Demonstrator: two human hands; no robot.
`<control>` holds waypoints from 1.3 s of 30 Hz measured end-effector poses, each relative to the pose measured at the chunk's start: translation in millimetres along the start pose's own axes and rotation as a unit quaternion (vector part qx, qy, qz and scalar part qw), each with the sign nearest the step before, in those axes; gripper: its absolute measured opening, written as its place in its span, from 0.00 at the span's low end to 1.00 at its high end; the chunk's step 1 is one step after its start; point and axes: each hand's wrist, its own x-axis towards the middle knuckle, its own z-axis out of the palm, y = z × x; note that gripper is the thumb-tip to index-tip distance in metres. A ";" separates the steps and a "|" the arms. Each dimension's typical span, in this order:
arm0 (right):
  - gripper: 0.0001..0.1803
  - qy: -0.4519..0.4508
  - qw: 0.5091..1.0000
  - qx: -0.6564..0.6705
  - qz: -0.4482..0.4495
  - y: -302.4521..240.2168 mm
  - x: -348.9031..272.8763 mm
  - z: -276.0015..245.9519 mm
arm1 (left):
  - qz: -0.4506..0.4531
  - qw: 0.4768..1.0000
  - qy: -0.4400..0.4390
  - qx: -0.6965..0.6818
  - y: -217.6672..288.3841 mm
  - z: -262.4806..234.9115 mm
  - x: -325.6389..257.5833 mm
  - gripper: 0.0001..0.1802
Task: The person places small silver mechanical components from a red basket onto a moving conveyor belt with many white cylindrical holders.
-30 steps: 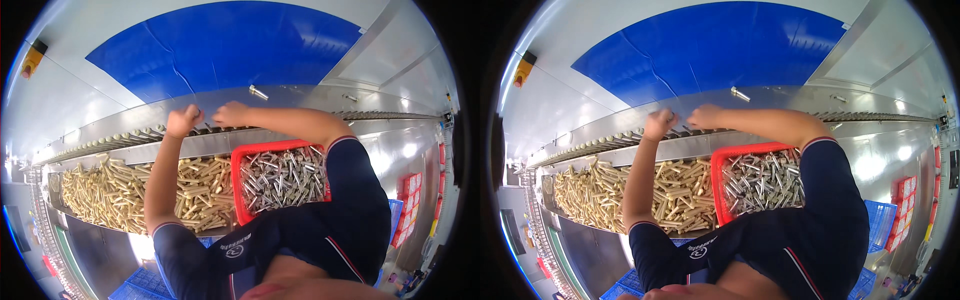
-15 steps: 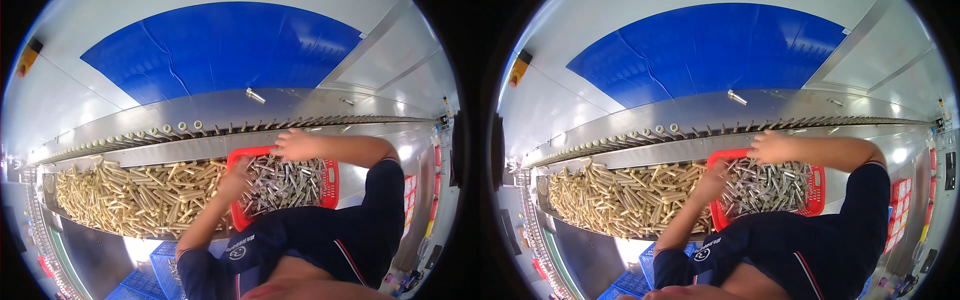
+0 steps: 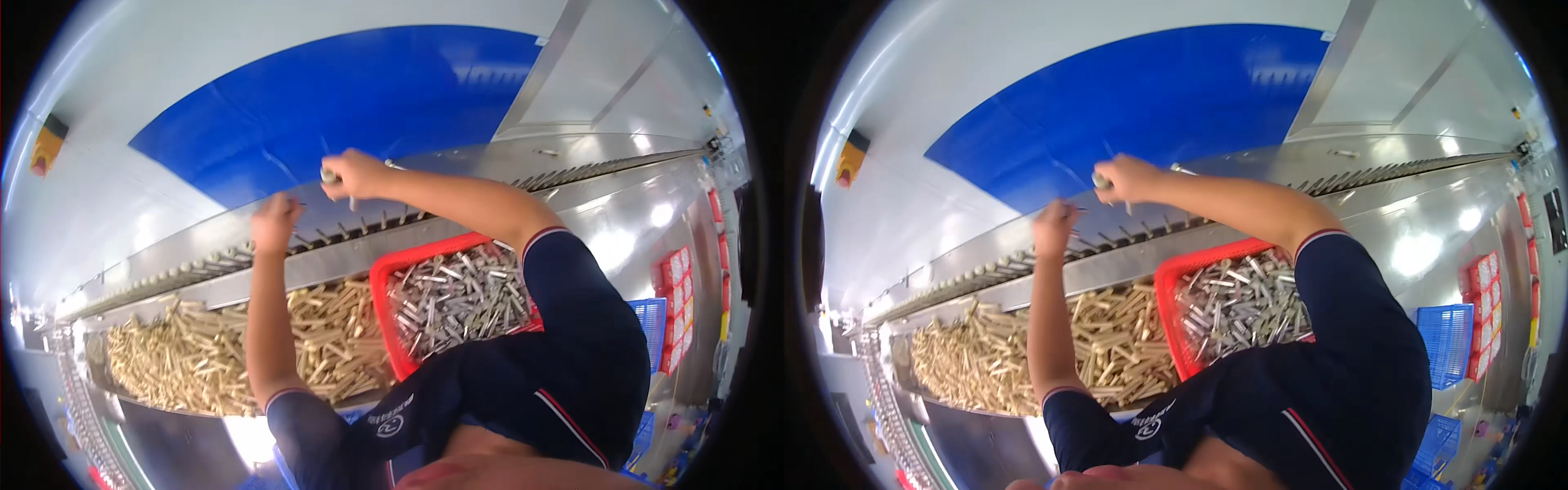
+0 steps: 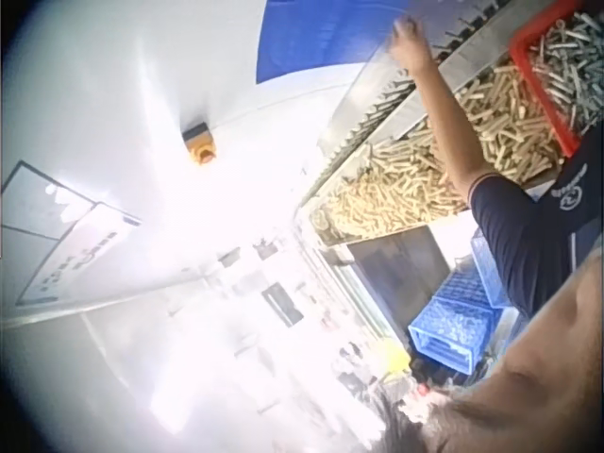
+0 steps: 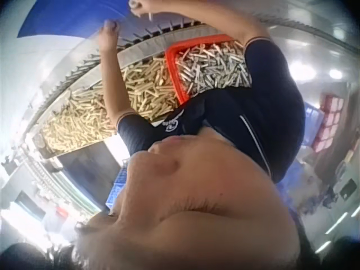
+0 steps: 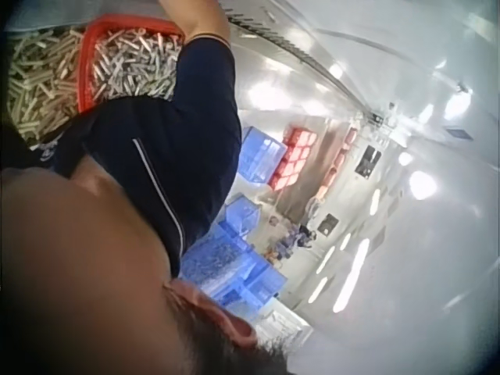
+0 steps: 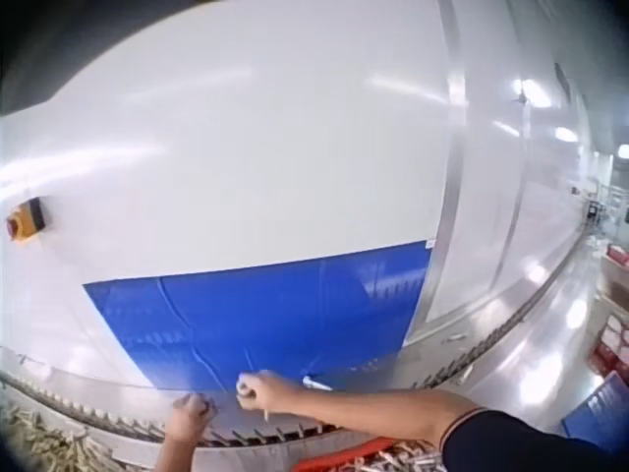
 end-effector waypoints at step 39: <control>0.56 -0.390 0.903 -0.135 0.117 69.4 -343.4 -41.0 | 0.204 0.846 -0.455 -0.189 196.6 -3.6 -8.1 0.41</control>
